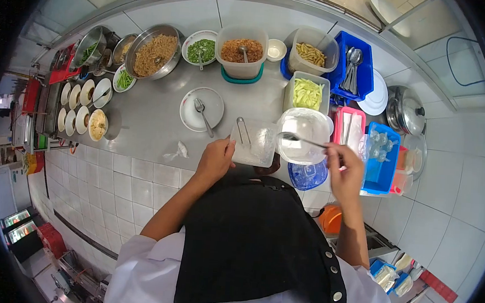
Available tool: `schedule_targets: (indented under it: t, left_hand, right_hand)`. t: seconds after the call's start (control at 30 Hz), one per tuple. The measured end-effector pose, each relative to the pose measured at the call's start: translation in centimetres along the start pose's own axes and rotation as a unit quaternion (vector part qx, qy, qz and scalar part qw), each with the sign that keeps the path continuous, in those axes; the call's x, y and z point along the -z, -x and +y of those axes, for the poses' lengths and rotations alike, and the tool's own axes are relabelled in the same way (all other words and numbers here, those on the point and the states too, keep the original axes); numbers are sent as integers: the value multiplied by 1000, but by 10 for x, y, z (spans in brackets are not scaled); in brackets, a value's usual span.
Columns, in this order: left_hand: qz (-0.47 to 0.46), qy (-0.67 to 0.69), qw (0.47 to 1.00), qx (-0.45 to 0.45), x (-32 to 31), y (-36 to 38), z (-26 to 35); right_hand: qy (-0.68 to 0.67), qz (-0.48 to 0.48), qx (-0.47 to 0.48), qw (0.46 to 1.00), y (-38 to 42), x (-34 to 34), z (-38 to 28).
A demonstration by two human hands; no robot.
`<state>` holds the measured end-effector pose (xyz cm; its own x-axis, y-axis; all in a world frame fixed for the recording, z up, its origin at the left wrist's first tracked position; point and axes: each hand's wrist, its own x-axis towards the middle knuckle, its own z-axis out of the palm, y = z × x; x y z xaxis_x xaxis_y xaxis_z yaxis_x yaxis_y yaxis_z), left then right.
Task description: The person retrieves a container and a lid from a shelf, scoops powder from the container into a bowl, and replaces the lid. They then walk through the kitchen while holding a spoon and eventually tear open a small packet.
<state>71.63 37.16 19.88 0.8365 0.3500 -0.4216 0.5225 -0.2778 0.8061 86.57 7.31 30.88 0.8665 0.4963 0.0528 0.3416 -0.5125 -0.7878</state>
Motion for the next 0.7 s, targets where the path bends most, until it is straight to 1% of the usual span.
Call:
schedule_targets:
  t: [0.03, 0.07, 0.13, 0.17, 0.23, 0.27, 0.33, 0.43, 0.47, 0.53, 0.6, 0.67, 0.7]
  left_hand:
    - [0, -3, 1000, -9, 0, 0, -1]
    - [-1, -3, 1000, -9, 0, -1, -3]
    - [3, 14, 1000, -13, -1, -2, -5]
    - [-2, 13, 1000, -15, -1, -2, -4]
    - [-13, 8, 1000, 9, 1, -4, -1]
    - [-16, 6, 1000, 6, 1, -5, -3]
    - [-14, -1, 1000, 5, 1, -8, -5]
    - [-15, 6, 1000, 16, 1, -6, -3]
    - [-17, 5, 1000, 18, 0, -4, -1]
    - [-7, 12, 1000, 4, 0, -2, 2]
    - [-10, 11, 1000, 9, -1, -4, -2]
    - [-12, 12, 1000, 15, -2, -3, -4]
    - [-11, 19, 1000, 11, -2, -3, -3]
  right_hand:
    - [-22, 32, -70, 997, -2, 8, 6]
    - [-21, 33, -70, 997, -6, 10, 12]
    - [124, 60, 11, 990, -20, 7, 31]
    - [126, 63, 7, 990, -25, -1, 41]
    - [203, 56, 86, 974, -35, -26, 59]
    - [204, 60, 82, 974, -39, -36, 65]
    - [241, 13, 59, 969, -47, -56, 74]
    - [235, -9, 26, 971, -62, -75, 85]
    - [245, -28, 2, 969, -66, -78, 87]
    - [248, -41, -5, 968, -76, -84, 92]
    - [252, -50, -10, 966, -85, -86, 92]
    - [259, -92, -46, 960, -92, -86, 89]
    - [260, -92, -46, 960, -94, -87, 92]
